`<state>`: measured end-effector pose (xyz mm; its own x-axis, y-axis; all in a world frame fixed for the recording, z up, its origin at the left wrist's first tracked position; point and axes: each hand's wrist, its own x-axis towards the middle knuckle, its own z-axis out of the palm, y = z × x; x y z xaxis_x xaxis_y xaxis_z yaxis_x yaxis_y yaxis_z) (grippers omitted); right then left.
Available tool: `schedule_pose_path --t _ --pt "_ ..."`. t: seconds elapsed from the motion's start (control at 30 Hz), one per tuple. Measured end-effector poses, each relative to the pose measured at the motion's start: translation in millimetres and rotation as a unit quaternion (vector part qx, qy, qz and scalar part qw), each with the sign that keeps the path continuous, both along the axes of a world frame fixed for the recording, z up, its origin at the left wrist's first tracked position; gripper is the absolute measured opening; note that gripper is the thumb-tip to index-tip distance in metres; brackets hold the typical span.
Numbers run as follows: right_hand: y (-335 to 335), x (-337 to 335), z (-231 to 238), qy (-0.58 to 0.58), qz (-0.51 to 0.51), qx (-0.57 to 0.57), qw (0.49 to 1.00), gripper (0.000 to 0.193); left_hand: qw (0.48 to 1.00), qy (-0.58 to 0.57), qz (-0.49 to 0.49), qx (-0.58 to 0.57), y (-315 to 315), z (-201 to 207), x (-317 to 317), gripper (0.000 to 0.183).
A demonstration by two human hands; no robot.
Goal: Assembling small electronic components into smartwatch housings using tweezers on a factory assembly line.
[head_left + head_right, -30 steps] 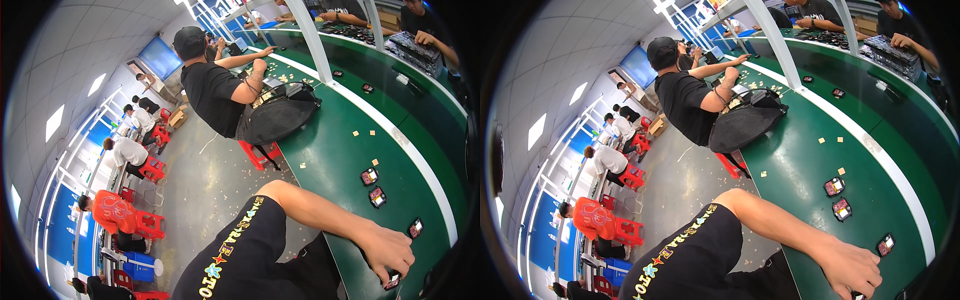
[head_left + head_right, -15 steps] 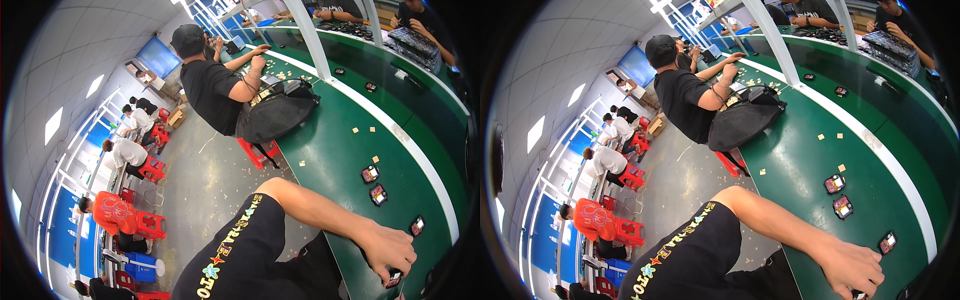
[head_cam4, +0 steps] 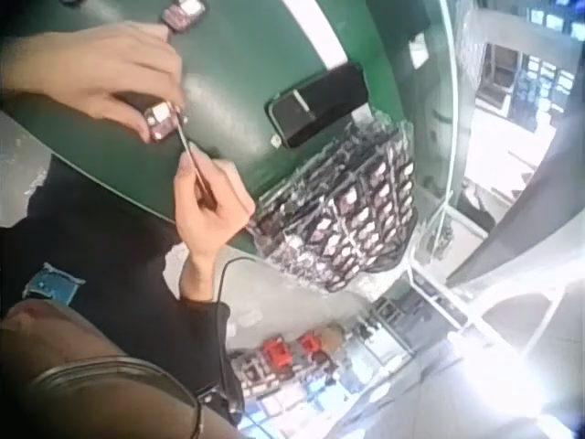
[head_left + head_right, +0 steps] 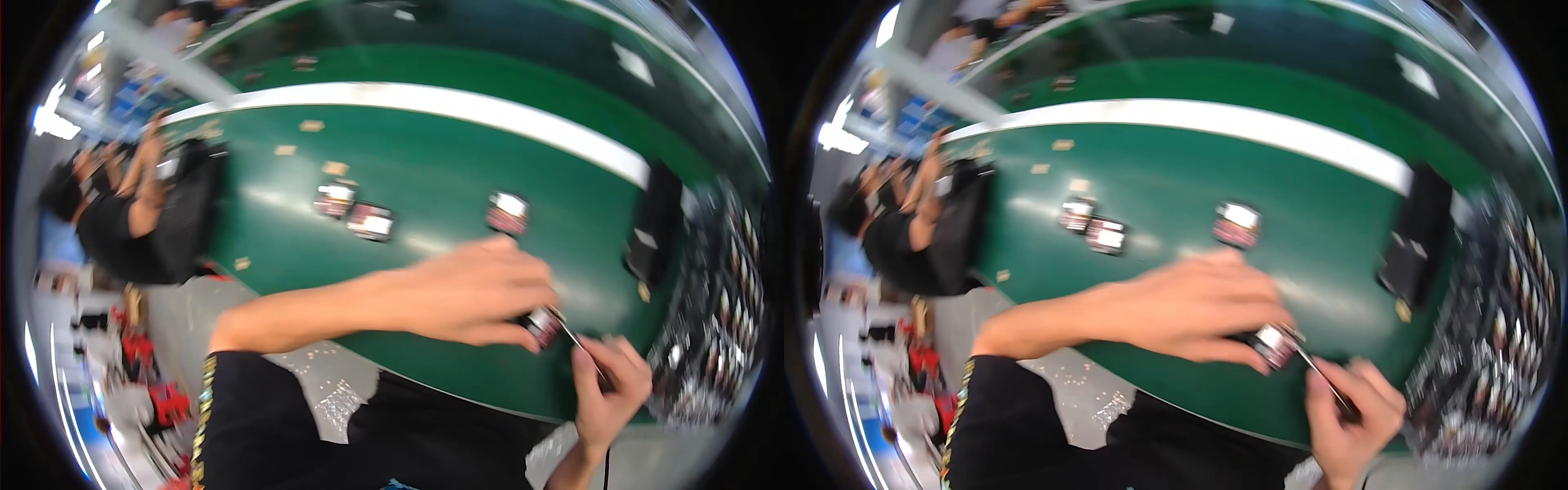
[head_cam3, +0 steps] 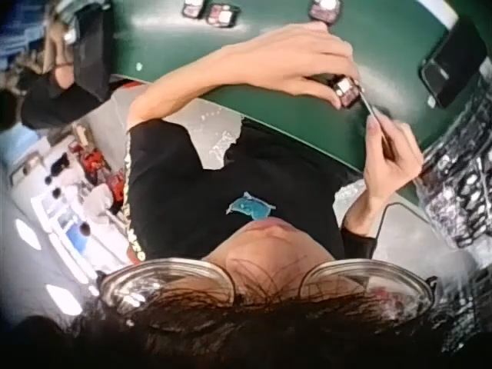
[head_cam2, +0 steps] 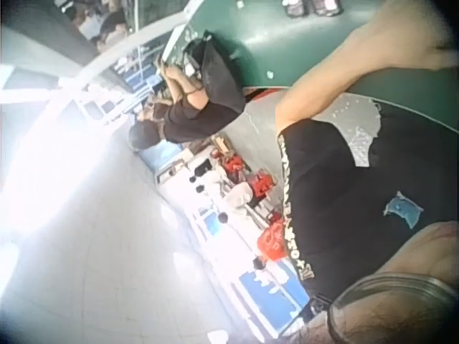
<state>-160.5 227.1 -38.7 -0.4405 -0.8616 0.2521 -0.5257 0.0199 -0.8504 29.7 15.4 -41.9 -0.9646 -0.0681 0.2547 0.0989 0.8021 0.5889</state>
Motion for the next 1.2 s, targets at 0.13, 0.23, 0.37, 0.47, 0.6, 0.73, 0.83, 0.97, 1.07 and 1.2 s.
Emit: schedule_pose_path --t 0.13,0.23,0.37,0.47,0.6,0.73,0.83,0.97,1.07,1.2 --pt "-9 -3 4 -0.016 0.020 -0.019 1.000 0.025 0.999 -0.021 0.029 0.025 -5 6 -4 0.056" --pt "-8 -5 5 -0.010 0.001 0.002 1.000 0.025 0.998 -0.040 0.034 0.041 -4 15 -16 0.057" --pt "-5 -8 8 -0.002 0.003 0.007 1.000 0.023 0.998 -0.035 0.041 0.026 2 14 -21 0.062" --pt "-4 -9 2 0.006 0.004 0.015 1.000 0.022 0.998 -0.044 0.041 0.016 3 12 -22 0.067" --pt "-5 -6 0 0.028 0.009 0.006 1.000 0.022 0.999 -0.037 0.035 0.002 3 12 -21 0.069" --pt "-6 -7 1 0.038 0.014 0.010 0.999 0.025 0.998 -0.051 0.037 0.005 2 11 -19 0.069" --pt "-5 -6 -1 0.033 0.018 0.000 0.999 0.027 1.000 -0.020 0.021 -0.003 0 9 -20 0.073" --pt "-4 -5 -2 0.044 0.007 -0.011 0.999 0.029 0.998 -0.037 0.047 0.003 1 8 -19 0.075" --pt "-5 -8 -2 0.093 0.013 -0.018 0.995 0.034 0.999 -0.028 0.042 0.005 0 8 -20 0.073" --pt "-6 -10 -12 0.117 0.038 -0.082 0.989 0.038 0.998 -0.042 0.041 0.002 -1 12 -21 0.072"
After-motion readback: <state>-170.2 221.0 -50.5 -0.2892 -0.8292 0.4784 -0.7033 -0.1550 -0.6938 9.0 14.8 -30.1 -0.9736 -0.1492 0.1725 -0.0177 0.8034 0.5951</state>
